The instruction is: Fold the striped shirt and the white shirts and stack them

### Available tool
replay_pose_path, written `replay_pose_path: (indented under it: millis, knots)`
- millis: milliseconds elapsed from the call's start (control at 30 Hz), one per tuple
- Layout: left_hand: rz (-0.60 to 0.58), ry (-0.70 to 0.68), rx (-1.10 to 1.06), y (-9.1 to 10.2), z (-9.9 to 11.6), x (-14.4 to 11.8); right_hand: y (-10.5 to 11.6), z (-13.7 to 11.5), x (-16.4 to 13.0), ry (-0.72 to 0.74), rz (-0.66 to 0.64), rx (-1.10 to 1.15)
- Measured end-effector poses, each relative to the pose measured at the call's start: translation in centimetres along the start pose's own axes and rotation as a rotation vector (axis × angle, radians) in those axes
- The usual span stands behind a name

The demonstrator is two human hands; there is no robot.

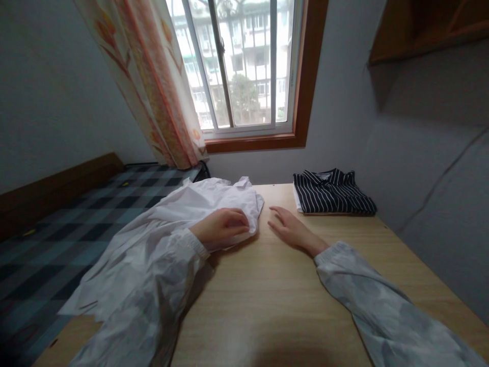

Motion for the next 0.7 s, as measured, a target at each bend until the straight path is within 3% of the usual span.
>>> replay_pose_path:
  millis: [67, 167, 267, 333, 467, 700]
  knots:
    - [0.047, 0.002, 0.035, 1.0, -0.4, -0.1, -0.9, -0.3, 1.9, -0.032, -0.004, 0.011]
    - [0.215, 0.061, 0.193, 2.8, -1.7, -0.7, -1.8, -0.5, 5.1, -0.131, 0.021, -0.037]
    - [0.278, 0.271, 0.302, 3.5, -3.6, -1.6, -2.8, -0.6, 7.7, -0.253, 0.05, 0.017]
    - [0.253, 0.416, 0.289, 3.3, -4.8, -2.1, -4.0, -1.1, 8.7, -0.284, 0.023, 0.212]
    - [0.243, 0.567, 0.24, 2.5, -5.7, -2.3, -6.6, -3.4, 8.9, -0.236, -0.055, 0.647]
    - [0.244, 0.577, 0.348, 1.0, -5.1, -1.5, -6.3, -5.1, 8.0, -0.243, 0.057, 0.786]
Point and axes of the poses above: each hand's wrist, its own x-axis towards the middle knuckle, its own y-axis out of the back of the hand, z = x × y, the point moved 5 cm from there along x, towards the middle knuckle, and after that the axes turned 11 degrees about -x, right-handed, at the moved point
